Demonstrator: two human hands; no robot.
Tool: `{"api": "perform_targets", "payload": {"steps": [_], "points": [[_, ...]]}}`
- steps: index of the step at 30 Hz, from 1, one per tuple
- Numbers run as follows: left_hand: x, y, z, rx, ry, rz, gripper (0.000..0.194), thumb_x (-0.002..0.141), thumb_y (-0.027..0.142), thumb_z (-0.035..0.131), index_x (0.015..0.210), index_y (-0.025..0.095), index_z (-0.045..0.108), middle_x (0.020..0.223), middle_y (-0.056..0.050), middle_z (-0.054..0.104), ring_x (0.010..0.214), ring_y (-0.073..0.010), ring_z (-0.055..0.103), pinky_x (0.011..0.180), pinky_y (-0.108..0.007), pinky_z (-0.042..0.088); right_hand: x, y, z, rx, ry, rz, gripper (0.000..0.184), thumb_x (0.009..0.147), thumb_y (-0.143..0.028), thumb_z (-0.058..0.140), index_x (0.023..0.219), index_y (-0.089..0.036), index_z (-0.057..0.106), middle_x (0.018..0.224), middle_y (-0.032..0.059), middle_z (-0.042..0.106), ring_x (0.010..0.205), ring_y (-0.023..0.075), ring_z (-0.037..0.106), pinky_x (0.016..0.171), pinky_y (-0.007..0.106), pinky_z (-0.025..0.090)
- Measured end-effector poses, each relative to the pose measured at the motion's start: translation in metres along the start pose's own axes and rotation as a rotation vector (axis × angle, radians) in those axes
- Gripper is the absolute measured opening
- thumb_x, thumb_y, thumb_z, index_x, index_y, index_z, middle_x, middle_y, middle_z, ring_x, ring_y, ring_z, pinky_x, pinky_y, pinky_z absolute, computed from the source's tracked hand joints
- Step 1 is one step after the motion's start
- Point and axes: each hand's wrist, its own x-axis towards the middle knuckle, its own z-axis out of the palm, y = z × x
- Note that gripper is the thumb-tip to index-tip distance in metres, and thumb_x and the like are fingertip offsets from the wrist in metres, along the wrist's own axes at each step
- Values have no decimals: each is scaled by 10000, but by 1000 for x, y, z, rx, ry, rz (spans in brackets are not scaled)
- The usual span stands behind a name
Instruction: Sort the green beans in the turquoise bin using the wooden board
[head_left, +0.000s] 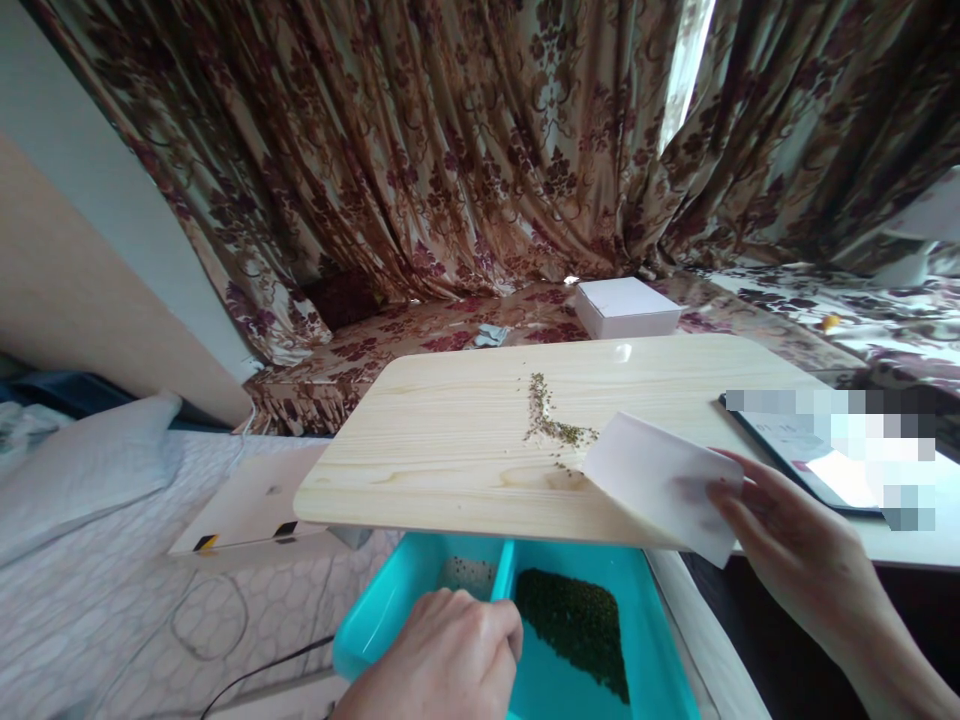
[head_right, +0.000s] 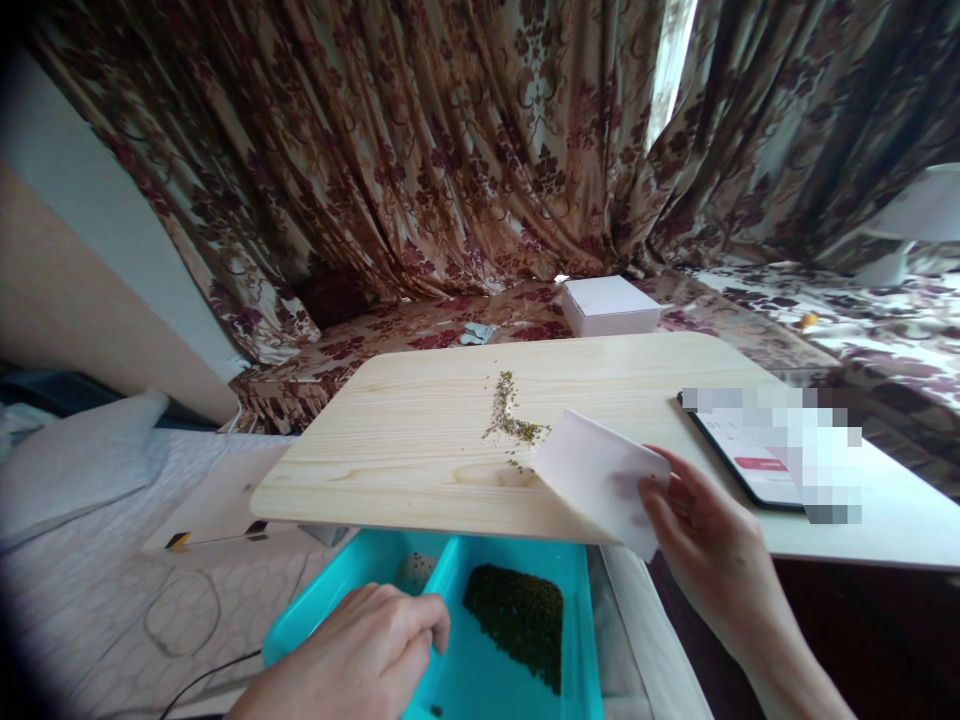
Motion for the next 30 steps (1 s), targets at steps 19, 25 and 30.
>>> {"api": "perform_targets", "payload": {"steps": [19,25,30], "points": [[-1,-4,4,-90,61,-19,377,974,235,321,1012,228,696,1030,-92,724,1036,-296,639,944,-409,458,18,-7,20,120,69,29,450,677,-502,790,1041,-239,759,827,69,824,805,267,793,693,337,652],[-2,-3,2,-86,49,-30,386,963,240,320,1010,221,703,1034,-102,730,1039,-300,646,940,-403,462,31,-1,31,119,-20,14,470,675,-512,807,1047,-227,769,776,56,811,754,255,787,669,356,656],[-1,-7,5,-98,63,-20,372,949,251,330,997,230,698,1024,-93,732,1029,-298,646,940,-402,458,27,3,28,151,29,8,541,663,-579,808,1076,-230,785,846,72,823,779,253,782,677,336,649]]}}
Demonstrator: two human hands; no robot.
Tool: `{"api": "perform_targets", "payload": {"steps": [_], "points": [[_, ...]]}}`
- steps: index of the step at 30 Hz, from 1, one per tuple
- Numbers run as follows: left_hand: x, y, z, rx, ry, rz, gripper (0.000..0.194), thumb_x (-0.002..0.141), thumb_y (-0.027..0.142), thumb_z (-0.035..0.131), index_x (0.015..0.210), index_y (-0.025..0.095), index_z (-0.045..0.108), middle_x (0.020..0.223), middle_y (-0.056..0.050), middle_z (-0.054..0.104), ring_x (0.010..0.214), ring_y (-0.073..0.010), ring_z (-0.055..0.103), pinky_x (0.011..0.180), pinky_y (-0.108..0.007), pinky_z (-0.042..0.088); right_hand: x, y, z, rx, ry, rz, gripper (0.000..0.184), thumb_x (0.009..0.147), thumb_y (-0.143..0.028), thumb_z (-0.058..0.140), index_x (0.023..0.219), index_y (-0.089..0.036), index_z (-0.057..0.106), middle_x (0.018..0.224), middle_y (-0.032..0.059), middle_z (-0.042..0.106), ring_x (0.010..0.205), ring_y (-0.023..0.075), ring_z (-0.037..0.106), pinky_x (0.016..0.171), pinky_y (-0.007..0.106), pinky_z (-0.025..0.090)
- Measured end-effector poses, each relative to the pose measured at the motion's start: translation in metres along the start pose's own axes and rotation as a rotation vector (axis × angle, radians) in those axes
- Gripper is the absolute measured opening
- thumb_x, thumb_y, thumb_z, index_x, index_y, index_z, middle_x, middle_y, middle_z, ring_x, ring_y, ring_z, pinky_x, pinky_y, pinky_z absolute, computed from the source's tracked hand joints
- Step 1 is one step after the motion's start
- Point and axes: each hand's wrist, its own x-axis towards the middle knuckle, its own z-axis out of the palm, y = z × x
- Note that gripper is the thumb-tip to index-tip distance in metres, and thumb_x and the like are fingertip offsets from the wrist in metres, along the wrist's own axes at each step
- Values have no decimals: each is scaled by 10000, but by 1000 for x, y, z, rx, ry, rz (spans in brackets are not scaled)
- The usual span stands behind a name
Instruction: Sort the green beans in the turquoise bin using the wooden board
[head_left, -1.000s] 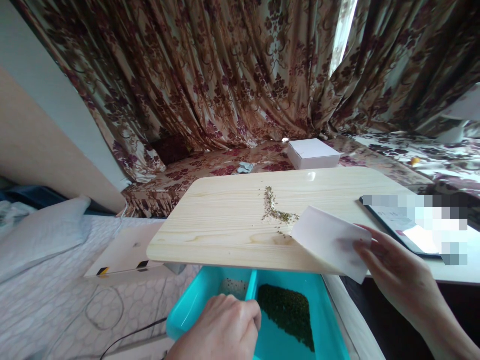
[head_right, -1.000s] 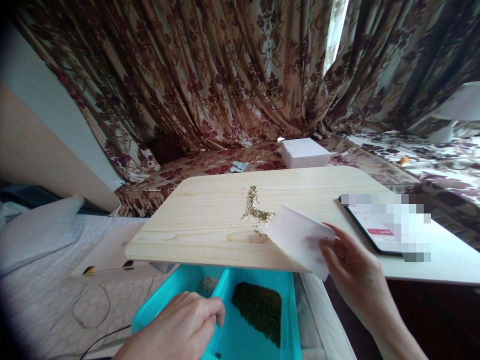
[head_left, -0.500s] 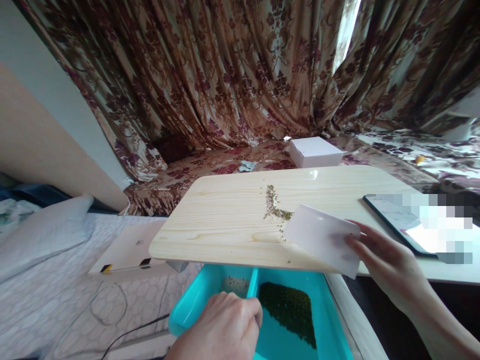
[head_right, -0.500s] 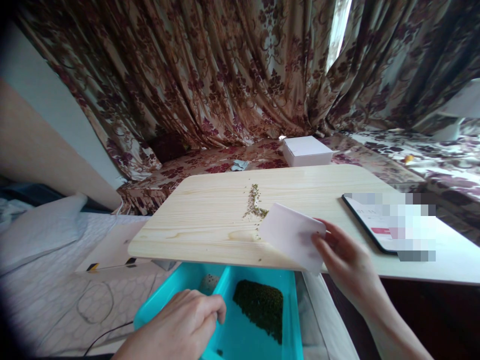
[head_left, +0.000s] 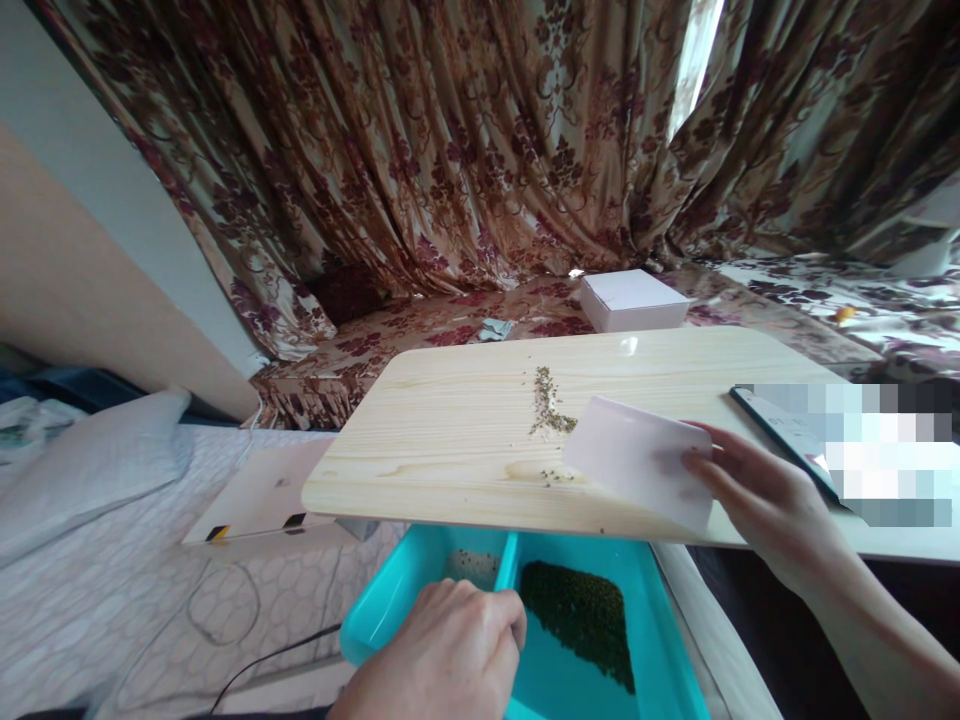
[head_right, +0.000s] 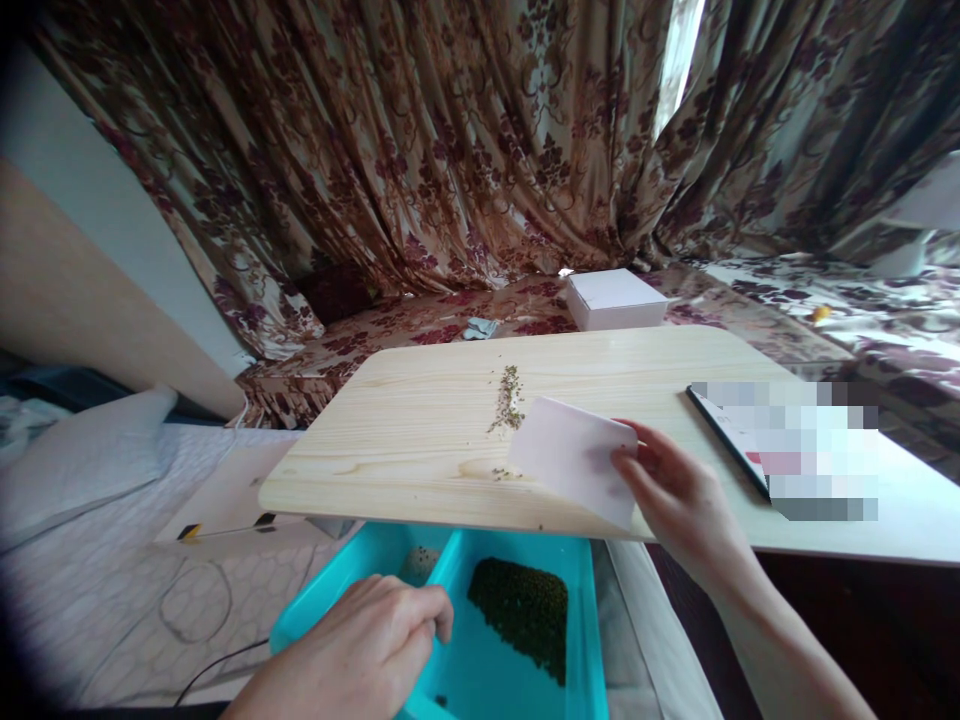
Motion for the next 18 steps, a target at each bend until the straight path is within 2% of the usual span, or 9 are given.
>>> {"api": "perform_targets", "payload": {"steps": [2,8,14,18], "points": [[1,0,0,-14,-2,6,360,937,252,338,975,232,695,1017,-89,734,1024,-297,646,931,-398,460,-2,-4,-7,-10,34,33,524,656,-549,821,1069,-228,789,878,79,828,783,244,777,682,312,641],[1,3,-2,-17,4,7,367,937,259,329,964,226,694,997,-94,731,1020,-297,647,923,-397,461,-7,-18,-23,-21,-32,113,395,657,-425,850,996,-232,789,890,87,841,763,235,785,659,282,638],[2,1,-1,-7,2,8,362,939,252,339,976,237,699,1001,-79,738,1014,-288,649,928,-387,460,-10,-6,-27,-32,-131,91,431,741,-469,833,1099,-235,786,968,98,842,846,260,801,694,294,657],[2,2,-2,-7,-5,-11,364,937,257,339,977,230,700,1023,-90,738,1033,-296,646,937,-395,461,-13,-17,-26,-27,-76,110,440,667,-477,865,1031,-237,808,939,96,842,840,274,801,686,294,661]]}}
